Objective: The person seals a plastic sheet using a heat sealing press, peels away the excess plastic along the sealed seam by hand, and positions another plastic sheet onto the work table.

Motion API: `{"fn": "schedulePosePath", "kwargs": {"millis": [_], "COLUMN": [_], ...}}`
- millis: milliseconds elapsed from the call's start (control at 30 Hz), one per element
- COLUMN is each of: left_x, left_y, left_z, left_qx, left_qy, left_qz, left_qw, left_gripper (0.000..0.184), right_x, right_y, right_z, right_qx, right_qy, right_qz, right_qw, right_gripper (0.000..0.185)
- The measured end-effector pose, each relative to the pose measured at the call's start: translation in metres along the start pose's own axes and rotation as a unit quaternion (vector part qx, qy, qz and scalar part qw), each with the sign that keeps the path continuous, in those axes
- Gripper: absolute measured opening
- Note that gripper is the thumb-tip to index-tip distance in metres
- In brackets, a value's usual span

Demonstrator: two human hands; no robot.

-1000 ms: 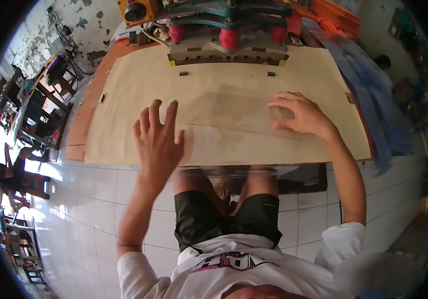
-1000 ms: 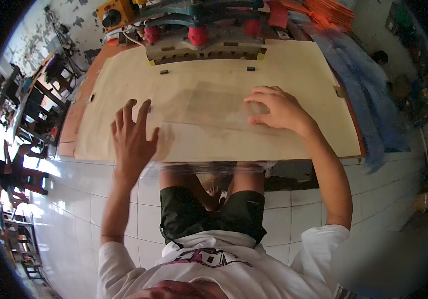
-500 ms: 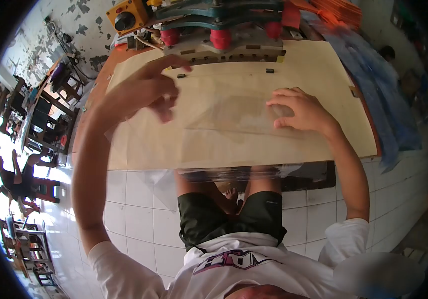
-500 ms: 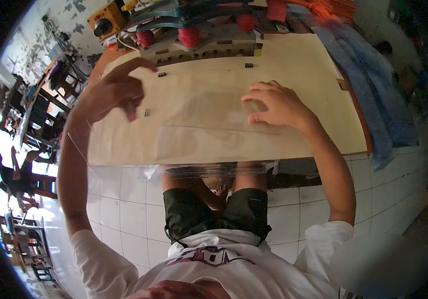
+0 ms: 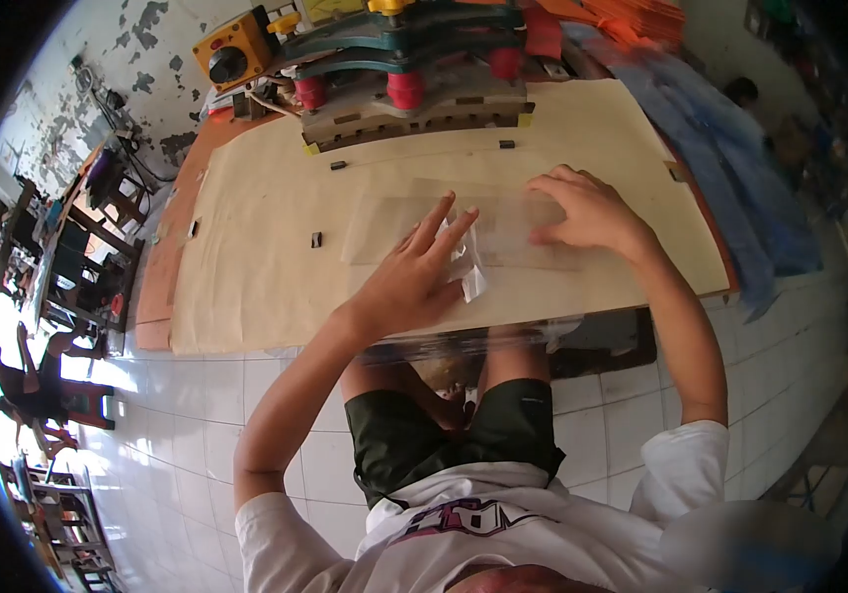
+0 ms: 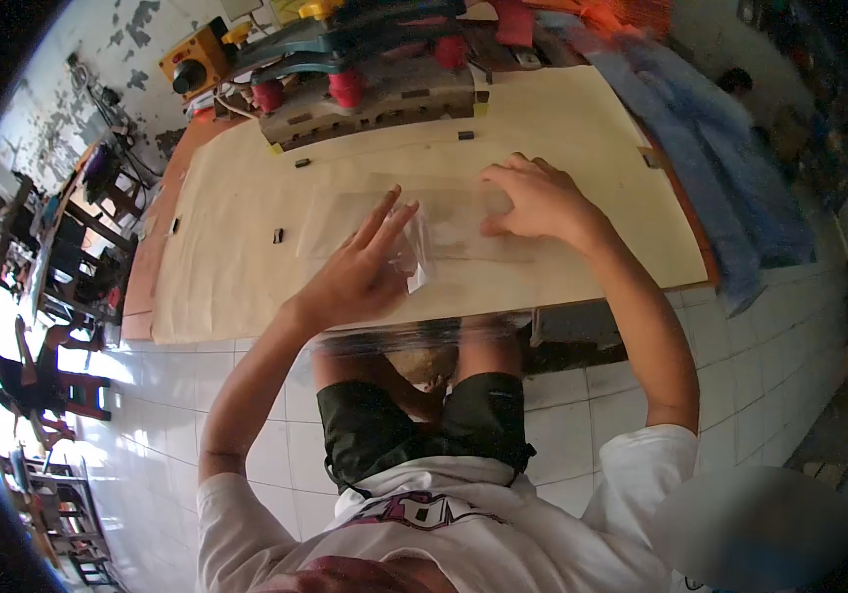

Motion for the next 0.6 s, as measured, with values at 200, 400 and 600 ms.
{"fn": "schedulePosePath", "kwargs": {"millis": [200, 400, 600], "left_x": [-0.004, 0.006, 0.014], "left_y": [-0.013, -0.017, -0.014], "left_z": [0.013, 0.024, 0.021], "left_qx": [-0.047, -0.037, 0.002], "left_qy": [-0.045, -0.070, -0.126], "left_qz": [-0.016, -0.021, -0.031], "left_qw": [0.998, 0.997, 0.992], "left_gripper": [0.103, 0.109, 0.107], "right_x": [0.007, 0.022, 0.025], "right_y": [-0.029, -0.033, -0.016], "right_z": [0.029, 0.050, 0.052], "right_qx": [0.054, 0.154, 0.185], "right_qy": [0.084, 0.230, 0.240], "right_qz": [0.080, 0.151, 0.142], "right_qw": [0.992, 0.949, 0.942], "right_gripper": [0.049, 0.083, 0.099]}}
Point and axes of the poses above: each hand's wrist, its own z-axis towards the middle knuckle, its own x-axis out of the palm, y = z × x, the point moved 6 cm from there along z, towards the middle knuckle, and after that the axes turned 3 degrees about -y, right-handed, at the moved point
